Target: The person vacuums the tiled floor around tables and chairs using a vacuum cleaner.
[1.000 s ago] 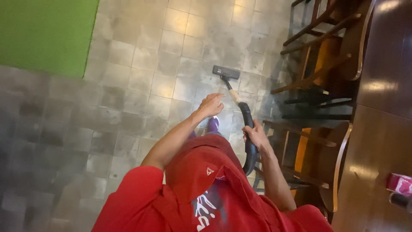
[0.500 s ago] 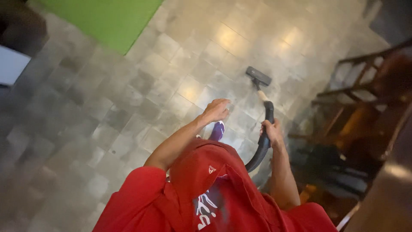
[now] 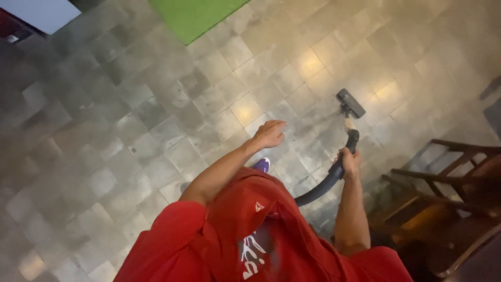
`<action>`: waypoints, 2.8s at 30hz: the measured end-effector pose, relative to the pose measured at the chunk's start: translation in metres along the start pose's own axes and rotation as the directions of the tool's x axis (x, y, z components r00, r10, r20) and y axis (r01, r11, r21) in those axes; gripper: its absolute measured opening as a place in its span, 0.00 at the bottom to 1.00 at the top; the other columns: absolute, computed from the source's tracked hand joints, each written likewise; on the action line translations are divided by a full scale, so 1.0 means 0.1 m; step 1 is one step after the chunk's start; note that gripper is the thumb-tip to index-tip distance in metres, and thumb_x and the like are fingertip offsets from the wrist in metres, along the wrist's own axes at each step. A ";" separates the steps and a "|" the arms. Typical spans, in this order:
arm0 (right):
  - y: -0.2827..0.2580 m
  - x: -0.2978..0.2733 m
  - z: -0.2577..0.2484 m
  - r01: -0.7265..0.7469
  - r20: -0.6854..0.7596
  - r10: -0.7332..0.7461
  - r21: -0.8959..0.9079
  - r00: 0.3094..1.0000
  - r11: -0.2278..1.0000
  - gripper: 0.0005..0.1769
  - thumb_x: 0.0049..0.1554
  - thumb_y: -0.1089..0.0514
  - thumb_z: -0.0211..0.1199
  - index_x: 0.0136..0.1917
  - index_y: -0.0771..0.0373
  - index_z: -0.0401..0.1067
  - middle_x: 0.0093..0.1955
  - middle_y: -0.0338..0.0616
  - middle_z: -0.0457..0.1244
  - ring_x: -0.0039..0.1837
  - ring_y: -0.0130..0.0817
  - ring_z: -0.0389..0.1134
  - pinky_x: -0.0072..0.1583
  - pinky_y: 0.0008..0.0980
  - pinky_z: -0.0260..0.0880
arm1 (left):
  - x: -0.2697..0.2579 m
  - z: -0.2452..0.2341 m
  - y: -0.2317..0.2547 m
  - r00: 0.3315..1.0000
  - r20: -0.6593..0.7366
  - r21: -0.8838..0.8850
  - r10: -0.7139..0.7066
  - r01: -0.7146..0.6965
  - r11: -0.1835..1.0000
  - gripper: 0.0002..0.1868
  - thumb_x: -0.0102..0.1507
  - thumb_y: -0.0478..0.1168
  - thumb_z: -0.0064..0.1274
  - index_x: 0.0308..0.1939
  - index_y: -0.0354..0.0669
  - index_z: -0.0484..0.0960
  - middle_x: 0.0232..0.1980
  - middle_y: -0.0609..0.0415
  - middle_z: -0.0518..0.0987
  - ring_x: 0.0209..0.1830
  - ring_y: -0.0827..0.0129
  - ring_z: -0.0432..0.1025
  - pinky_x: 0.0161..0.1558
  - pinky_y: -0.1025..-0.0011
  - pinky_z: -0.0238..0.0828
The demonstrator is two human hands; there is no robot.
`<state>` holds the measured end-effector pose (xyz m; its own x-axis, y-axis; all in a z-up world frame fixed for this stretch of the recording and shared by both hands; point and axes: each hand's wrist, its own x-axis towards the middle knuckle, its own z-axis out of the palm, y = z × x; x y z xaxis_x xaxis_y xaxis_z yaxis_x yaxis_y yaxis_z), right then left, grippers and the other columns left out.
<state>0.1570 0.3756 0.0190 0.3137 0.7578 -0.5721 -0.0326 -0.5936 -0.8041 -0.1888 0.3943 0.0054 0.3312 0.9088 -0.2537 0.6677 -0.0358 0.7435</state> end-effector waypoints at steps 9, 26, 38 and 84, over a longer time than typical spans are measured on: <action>-0.17 0.37 -0.07 -0.014 0.030 0.012 0.064 0.999 0.998 0.09 0.57 0.62 0.56 0.48 0.69 0.63 0.35 0.44 0.58 0.32 0.34 0.63 0.35 0.38 0.70 | 0.10 -0.11 0.03 1.000 0.008 0.029 0.004 -0.004 1.000 0.29 0.63 0.43 0.47 0.68 0.39 0.71 0.72 0.44 0.70 0.73 0.48 0.61 0.68 0.53 0.62; 0.49 -1.20 0.32 -0.061 -0.266 0.044 -0.056 0.963 0.997 0.12 0.55 0.61 0.61 0.50 0.70 0.67 0.33 0.45 0.62 0.29 0.32 0.63 0.32 0.35 0.66 | 0.53 -0.09 0.03 0.903 0.258 0.021 0.345 -0.362 0.932 0.28 0.62 0.42 0.48 0.66 0.40 0.74 0.68 0.40 0.74 0.70 0.44 0.65 0.68 0.54 0.62; 0.43 -1.81 0.64 -0.101 -0.323 0.093 -0.009 0.942 0.995 0.14 0.55 0.63 0.61 0.51 0.74 0.65 0.32 0.46 0.63 0.30 0.33 0.65 0.33 0.35 0.68 | 0.72 0.18 0.16 0.803 0.390 -0.017 0.450 -0.483 0.876 0.27 0.61 0.43 0.49 0.64 0.39 0.75 0.67 0.41 0.75 0.69 0.46 0.66 0.67 0.54 0.63; -0.73 1.35 -1.40 -0.012 -0.242 0.008 -0.015 0.970 1.000 0.11 0.55 0.61 0.58 0.50 0.70 0.67 0.33 0.44 0.62 0.29 0.32 0.63 0.33 0.34 0.67 | 2.73 0.76 1.54 0.872 0.349 0.005 0.343 -0.368 0.930 0.27 0.61 0.41 0.51 0.65 0.38 0.75 0.67 0.40 0.73 0.70 0.44 0.64 0.68 0.54 0.60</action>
<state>0.3348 0.4831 0.0228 0.5337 0.6650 -0.5224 -0.0219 -0.6066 -0.7947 0.0549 0.6052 0.0033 0.7503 0.6356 -0.1819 0.5023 -0.3692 0.7819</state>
